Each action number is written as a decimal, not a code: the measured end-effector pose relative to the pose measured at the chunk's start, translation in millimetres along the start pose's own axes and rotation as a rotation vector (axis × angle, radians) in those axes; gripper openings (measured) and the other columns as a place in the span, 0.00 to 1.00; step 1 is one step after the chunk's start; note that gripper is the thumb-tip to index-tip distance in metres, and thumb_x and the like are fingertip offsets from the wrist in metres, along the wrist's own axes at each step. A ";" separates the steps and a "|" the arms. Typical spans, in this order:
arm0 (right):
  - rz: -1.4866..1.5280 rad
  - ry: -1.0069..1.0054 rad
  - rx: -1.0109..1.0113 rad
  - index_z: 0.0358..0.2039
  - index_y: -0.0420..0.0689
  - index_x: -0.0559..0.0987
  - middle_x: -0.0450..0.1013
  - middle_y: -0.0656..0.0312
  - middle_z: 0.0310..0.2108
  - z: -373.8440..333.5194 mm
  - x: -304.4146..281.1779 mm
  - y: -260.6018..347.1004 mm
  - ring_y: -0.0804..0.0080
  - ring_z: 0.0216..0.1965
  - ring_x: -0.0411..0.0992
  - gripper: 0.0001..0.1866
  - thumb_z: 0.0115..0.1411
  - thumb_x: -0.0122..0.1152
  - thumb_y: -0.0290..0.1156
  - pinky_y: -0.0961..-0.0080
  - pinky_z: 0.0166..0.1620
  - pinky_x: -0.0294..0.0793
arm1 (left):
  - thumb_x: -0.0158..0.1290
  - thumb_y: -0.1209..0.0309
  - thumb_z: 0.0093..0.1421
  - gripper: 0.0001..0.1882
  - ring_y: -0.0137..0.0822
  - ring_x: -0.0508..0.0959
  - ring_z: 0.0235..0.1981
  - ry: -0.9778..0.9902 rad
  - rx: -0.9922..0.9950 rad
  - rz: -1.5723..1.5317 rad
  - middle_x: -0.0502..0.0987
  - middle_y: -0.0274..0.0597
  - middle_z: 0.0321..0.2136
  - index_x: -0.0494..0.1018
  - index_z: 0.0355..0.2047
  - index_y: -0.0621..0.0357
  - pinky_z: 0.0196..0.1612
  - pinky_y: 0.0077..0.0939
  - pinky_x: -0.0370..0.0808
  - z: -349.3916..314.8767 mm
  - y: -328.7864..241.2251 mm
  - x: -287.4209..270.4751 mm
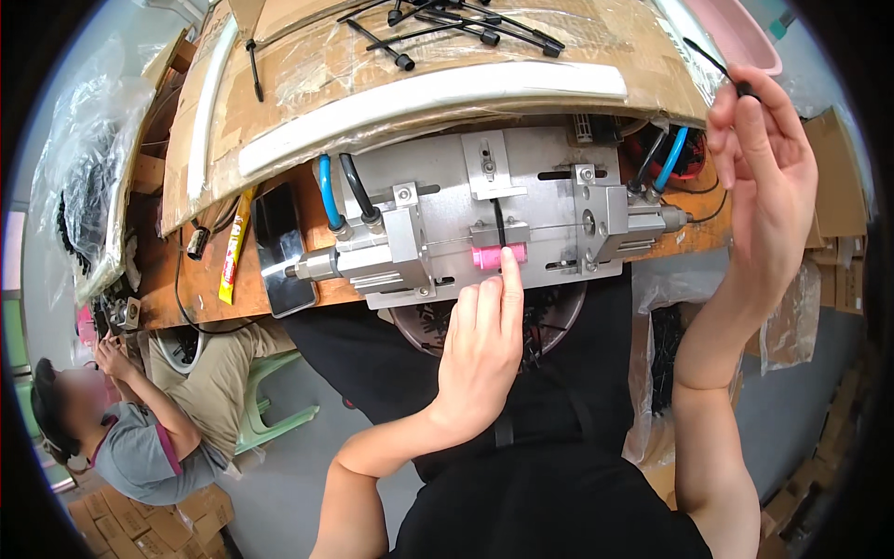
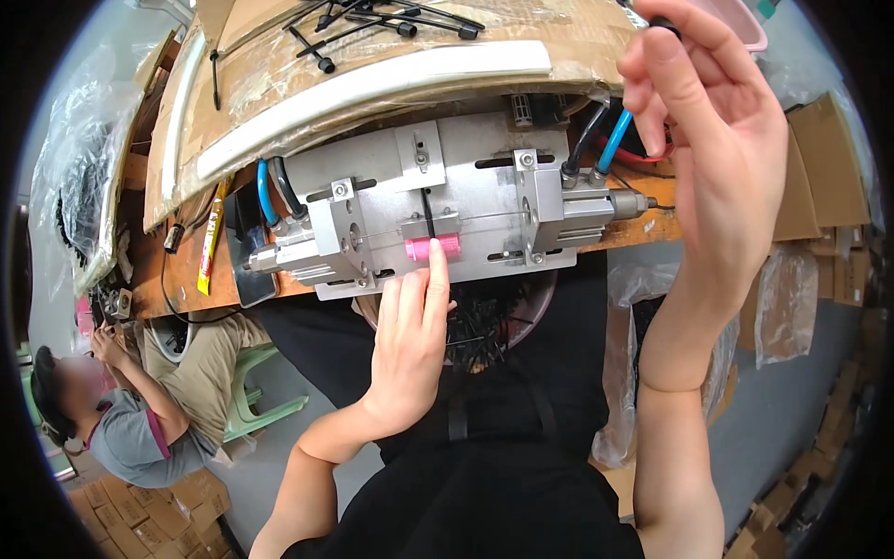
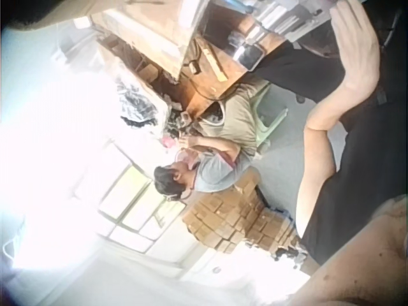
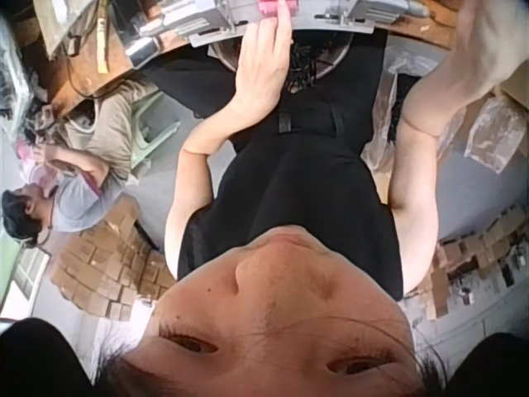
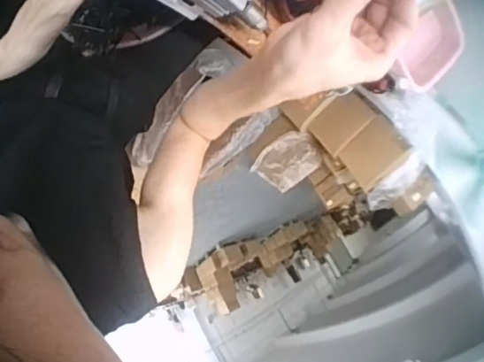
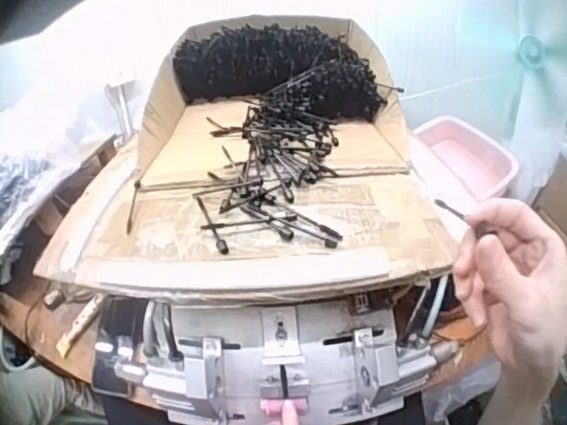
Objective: The person repeatedly picks up black cable ties from a cardboard box and places them into a metal processing machine. They manipulate the ties within the machine's mechanism and then remove the processed items. The task is performed continuously in a repetitive cycle throughout the clip.
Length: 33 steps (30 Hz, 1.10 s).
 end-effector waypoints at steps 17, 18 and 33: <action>-0.487 0.248 -0.172 0.60 0.30 0.68 0.75 0.51 0.34 -143.6 126.3 -27.5 0.63 0.26 0.73 0.37 0.45 0.62 0.08 0.68 0.30 0.74 | 0.56 0.84 0.52 0.37 0.45 0.70 0.43 -0.039 -0.118 -0.230 0.69 0.47 0.43 0.59 0.64 0.69 0.44 0.33 0.72 -10.7 15.1 -29.9; -0.515 0.250 -0.178 0.60 0.31 0.68 0.74 0.53 0.30 -148.2 132.0 -34.0 0.64 0.25 0.71 0.37 0.46 0.63 0.09 0.69 0.29 0.73 | 0.58 0.84 0.52 0.37 0.45 0.70 0.43 -0.042 -0.139 -0.259 0.69 0.47 0.43 0.60 0.63 0.70 0.44 0.34 0.72 -14.0 18.8 -33.6; -0.634 0.461 -0.164 0.58 0.42 0.73 0.73 0.59 0.29 -106.4 137.0 -17.0 0.66 0.26 0.74 0.35 0.46 0.72 0.25 0.70 0.27 0.74 | 0.62 0.83 0.50 0.37 0.43 0.70 0.38 -0.098 -0.119 -0.309 0.70 0.44 0.37 0.65 0.62 0.60 0.42 0.34 0.69 12.5 54.5 -69.7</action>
Point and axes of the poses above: each hand's wrist, its own z-axis towards the middle knuckle, its own x-axis out of the palm, y = z × x, the point moved 9 cm from there along z, towards the middle knuckle
